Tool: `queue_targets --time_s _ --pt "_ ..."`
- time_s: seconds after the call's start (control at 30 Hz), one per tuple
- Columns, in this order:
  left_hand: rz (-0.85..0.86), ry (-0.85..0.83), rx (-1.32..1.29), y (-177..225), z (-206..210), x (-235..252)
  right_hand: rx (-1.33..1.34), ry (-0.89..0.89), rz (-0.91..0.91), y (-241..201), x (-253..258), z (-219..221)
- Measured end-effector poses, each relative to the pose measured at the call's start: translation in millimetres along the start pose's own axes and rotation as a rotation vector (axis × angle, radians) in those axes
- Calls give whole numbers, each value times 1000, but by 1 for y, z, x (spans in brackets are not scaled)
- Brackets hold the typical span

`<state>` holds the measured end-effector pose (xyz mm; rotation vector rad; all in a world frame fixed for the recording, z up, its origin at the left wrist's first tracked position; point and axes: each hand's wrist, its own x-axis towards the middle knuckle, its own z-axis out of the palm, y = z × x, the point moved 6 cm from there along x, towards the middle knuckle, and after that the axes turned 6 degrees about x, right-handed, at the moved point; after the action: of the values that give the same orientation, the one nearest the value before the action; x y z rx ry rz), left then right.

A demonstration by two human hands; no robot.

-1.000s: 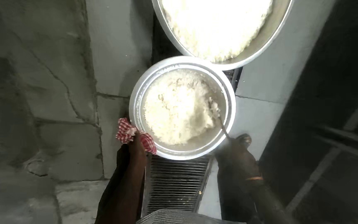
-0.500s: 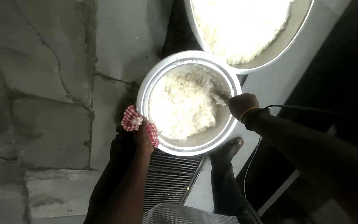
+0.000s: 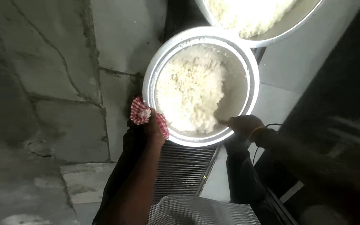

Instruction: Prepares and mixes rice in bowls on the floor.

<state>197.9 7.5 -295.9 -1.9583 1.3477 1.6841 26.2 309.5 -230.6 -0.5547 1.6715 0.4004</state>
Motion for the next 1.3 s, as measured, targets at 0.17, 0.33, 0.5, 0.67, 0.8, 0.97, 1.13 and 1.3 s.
queue_targets --time_s 0.17,0.33,0.5,0.67,0.8,0.97,1.13,1.3 --pt "-18 -38 60 0 -2 2 316 18 24 -21 -2 44" --pt "18 -11 92 3 -3 0 741 69 38 -60 8 91" --pt "33 16 135 7 -3 -4 1257 192 136 -101 -4 127" --pt "-7 44 114 -8 0 -4 1301 217 280 -79 -32 111" --pt "-22 41 226 -9 3 -13 858 415 292 -56 -64 53" --pt "-51 92 284 -2 5 -28 702 476 365 -33 -73 63" --pt "28 227 326 9 -11 -38 777 368 500 -15 -58 102" --pt "44 140 314 28 -33 -69 714 536 489 -14 -60 117"
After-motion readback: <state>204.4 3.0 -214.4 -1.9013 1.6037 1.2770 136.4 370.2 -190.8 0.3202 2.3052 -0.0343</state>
